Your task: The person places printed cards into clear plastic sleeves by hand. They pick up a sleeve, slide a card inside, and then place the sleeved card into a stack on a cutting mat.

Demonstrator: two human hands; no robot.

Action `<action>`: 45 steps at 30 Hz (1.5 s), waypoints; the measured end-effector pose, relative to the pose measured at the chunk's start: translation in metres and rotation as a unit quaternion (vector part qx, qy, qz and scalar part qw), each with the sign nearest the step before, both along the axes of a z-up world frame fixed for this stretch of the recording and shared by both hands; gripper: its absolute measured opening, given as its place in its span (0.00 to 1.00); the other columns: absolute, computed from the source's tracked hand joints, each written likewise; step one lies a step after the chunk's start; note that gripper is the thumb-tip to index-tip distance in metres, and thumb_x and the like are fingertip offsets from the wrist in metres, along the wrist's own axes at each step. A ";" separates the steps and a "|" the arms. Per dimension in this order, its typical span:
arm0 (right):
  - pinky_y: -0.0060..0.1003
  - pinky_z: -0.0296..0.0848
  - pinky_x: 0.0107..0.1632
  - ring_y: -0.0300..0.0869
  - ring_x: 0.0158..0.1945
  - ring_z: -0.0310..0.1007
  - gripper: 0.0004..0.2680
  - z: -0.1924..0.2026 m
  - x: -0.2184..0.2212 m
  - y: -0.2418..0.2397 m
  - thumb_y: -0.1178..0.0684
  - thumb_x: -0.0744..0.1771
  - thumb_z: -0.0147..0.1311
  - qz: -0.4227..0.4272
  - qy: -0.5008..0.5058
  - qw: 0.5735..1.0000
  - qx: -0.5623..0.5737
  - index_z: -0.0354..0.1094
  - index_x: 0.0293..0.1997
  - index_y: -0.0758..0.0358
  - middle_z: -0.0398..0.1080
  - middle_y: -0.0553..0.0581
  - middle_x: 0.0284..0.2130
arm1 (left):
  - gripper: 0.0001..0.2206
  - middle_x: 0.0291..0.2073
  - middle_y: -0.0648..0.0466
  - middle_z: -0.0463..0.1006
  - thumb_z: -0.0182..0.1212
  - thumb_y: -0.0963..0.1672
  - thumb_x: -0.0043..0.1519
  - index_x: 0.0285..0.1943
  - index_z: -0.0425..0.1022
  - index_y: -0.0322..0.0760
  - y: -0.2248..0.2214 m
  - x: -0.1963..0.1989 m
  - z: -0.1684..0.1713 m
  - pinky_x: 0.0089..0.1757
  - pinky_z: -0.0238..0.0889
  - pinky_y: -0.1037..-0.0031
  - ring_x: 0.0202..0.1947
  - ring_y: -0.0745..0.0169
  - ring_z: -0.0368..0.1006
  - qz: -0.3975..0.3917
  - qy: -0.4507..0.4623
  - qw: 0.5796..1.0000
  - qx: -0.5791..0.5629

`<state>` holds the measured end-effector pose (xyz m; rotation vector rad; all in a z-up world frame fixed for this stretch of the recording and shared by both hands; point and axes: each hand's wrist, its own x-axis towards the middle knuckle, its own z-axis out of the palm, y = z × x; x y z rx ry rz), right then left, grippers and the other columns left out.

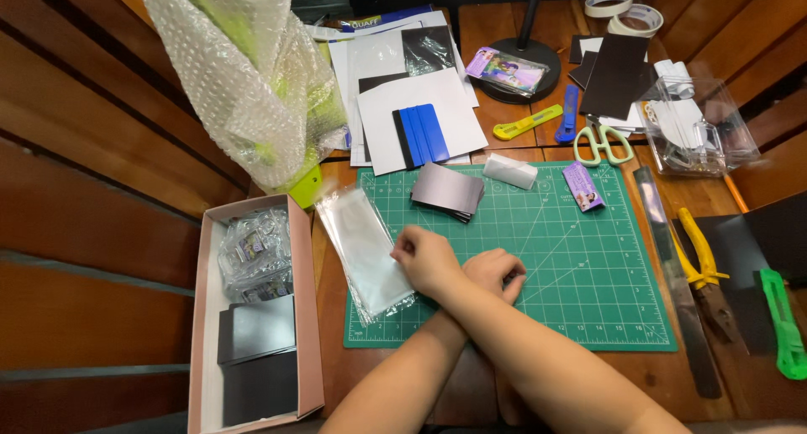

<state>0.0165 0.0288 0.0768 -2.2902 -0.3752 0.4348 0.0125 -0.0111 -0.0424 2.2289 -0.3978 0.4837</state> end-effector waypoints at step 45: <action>0.26 0.67 0.25 0.37 0.21 0.68 0.04 -0.035 0.038 -0.203 0.63 0.65 0.62 -0.179 0.082 0.918 0.343 0.74 0.42 0.72 0.72 0.59 0.22 | 0.04 0.23 0.57 0.78 0.77 0.47 0.54 0.33 0.86 0.49 0.123 -0.016 0.104 0.29 0.65 0.81 0.22 0.74 0.71 0.214 0.164 0.937 -0.221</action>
